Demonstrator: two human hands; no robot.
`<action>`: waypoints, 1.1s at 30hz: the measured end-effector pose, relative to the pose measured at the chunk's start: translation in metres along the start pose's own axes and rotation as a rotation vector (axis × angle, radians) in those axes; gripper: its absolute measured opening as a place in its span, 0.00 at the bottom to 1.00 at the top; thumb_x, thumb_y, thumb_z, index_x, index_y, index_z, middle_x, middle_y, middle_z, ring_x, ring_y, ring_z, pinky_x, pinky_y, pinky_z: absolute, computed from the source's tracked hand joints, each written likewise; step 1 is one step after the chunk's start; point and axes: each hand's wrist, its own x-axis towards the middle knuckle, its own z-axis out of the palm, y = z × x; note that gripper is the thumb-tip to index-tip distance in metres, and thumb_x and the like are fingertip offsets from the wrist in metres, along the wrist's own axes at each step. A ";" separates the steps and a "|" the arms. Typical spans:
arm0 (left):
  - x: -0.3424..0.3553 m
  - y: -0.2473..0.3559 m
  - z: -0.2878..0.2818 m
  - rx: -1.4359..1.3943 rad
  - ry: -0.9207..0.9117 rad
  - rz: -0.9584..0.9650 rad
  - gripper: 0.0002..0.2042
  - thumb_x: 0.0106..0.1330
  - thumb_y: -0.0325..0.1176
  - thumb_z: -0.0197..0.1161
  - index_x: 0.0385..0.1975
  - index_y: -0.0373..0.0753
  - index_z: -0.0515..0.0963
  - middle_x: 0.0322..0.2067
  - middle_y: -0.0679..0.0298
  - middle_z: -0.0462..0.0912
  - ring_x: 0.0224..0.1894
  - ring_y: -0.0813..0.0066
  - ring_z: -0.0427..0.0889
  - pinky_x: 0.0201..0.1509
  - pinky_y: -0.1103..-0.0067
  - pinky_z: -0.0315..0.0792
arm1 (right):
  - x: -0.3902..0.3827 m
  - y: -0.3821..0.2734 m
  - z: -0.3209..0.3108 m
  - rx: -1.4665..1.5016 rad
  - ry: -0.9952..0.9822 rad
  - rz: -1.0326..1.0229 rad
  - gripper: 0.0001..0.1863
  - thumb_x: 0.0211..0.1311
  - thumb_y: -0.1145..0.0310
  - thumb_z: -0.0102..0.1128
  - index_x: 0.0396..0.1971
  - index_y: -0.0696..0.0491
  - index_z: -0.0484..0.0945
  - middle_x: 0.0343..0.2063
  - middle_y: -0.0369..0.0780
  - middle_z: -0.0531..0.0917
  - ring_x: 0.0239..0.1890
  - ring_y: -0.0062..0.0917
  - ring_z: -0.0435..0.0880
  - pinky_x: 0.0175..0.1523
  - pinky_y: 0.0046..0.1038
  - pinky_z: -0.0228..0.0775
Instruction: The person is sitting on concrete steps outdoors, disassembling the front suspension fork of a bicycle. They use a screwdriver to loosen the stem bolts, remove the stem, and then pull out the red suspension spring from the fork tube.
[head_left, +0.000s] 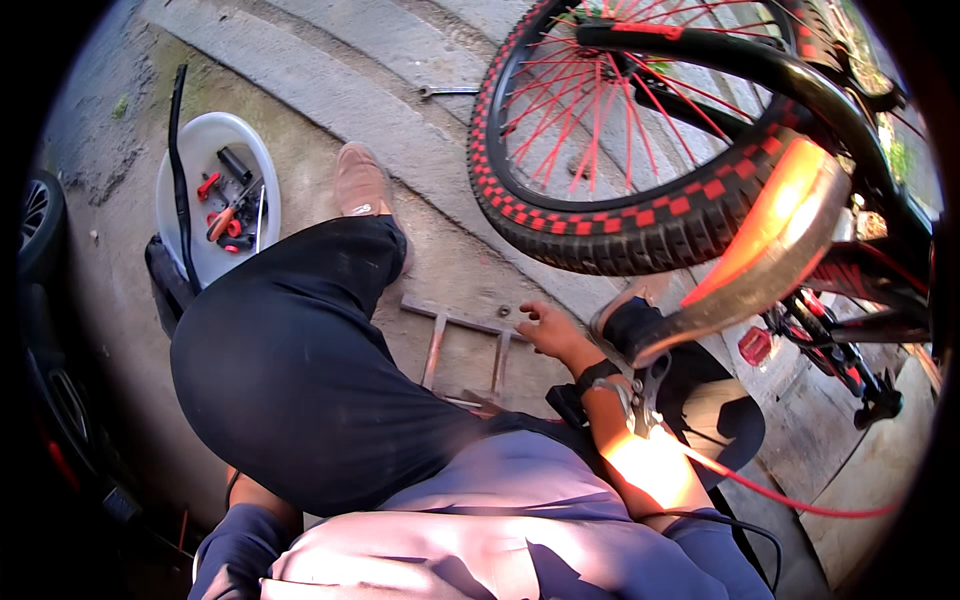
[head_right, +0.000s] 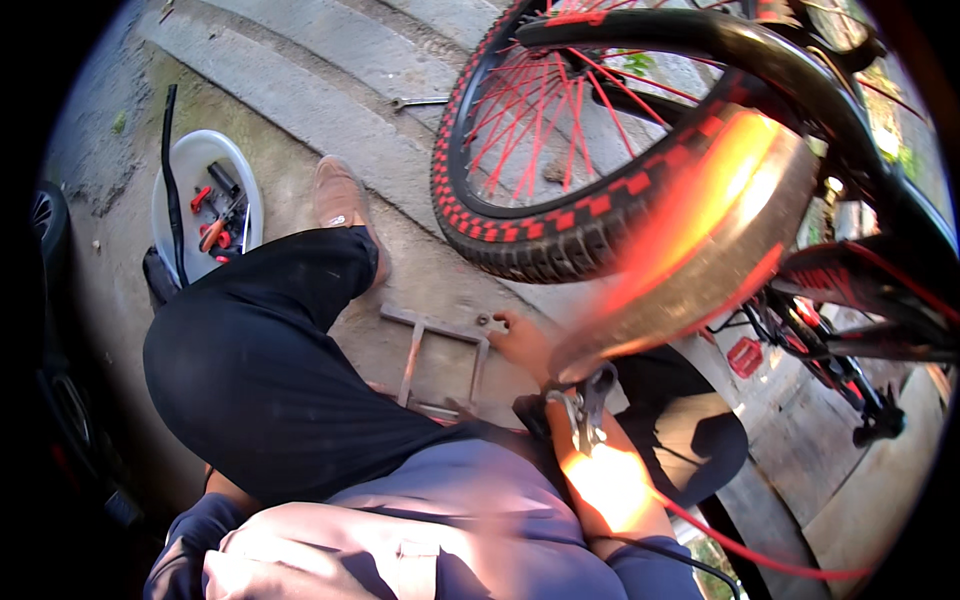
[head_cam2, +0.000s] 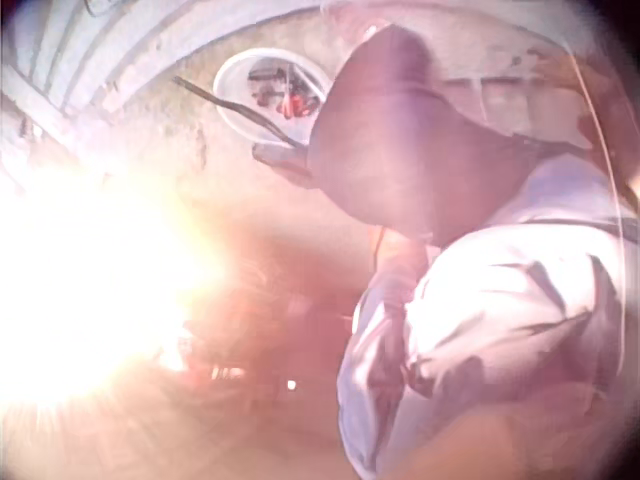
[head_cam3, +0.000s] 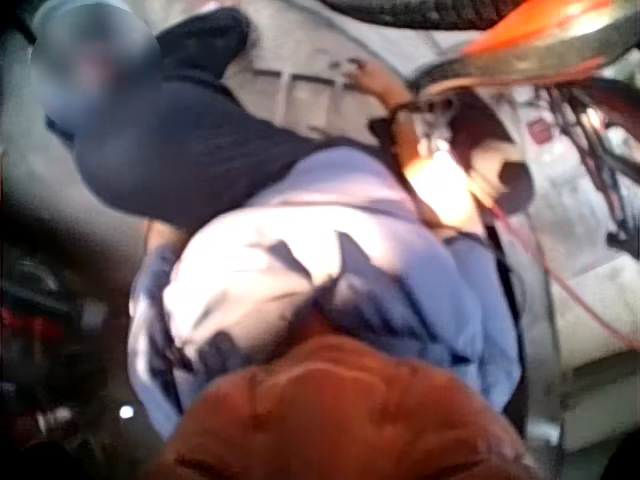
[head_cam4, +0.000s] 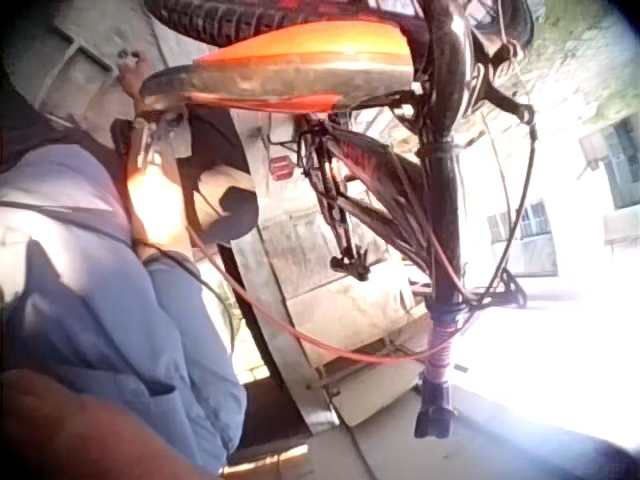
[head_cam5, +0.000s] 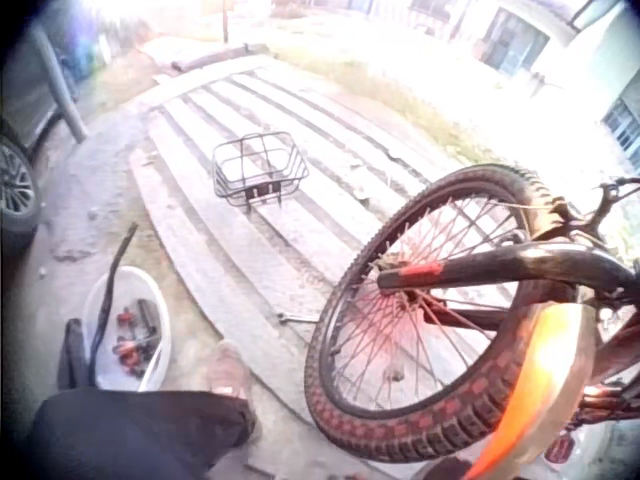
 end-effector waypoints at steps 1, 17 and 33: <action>-0.010 -0.007 -0.005 0.019 0.006 -0.008 0.24 0.75 0.49 0.49 0.54 0.33 0.75 0.44 0.54 0.82 0.48 0.60 0.81 0.56 0.69 0.74 | 0.003 0.000 0.001 -0.004 -0.010 -0.005 0.29 0.61 0.57 0.64 0.61 0.52 0.71 0.51 0.46 0.78 0.38 0.29 0.83 0.34 0.32 0.80; -0.111 -0.043 -0.037 0.191 0.084 -0.134 0.24 0.73 0.49 0.51 0.54 0.33 0.75 0.45 0.53 0.82 0.49 0.59 0.81 0.56 0.69 0.74 | 0.036 -0.015 0.001 -0.373 -0.218 -0.067 0.38 0.55 0.55 0.64 0.67 0.47 0.65 0.57 0.61 0.71 0.59 0.54 0.73 0.63 0.42 0.67; -0.120 -0.026 -0.033 0.217 0.134 -0.106 0.24 0.71 0.49 0.53 0.54 0.34 0.75 0.46 0.53 0.82 0.49 0.59 0.81 0.56 0.69 0.73 | 0.058 -0.013 0.014 -0.673 -0.349 -0.052 0.35 0.59 0.52 0.60 0.66 0.45 0.66 0.59 0.58 0.70 0.58 0.53 0.74 0.63 0.43 0.68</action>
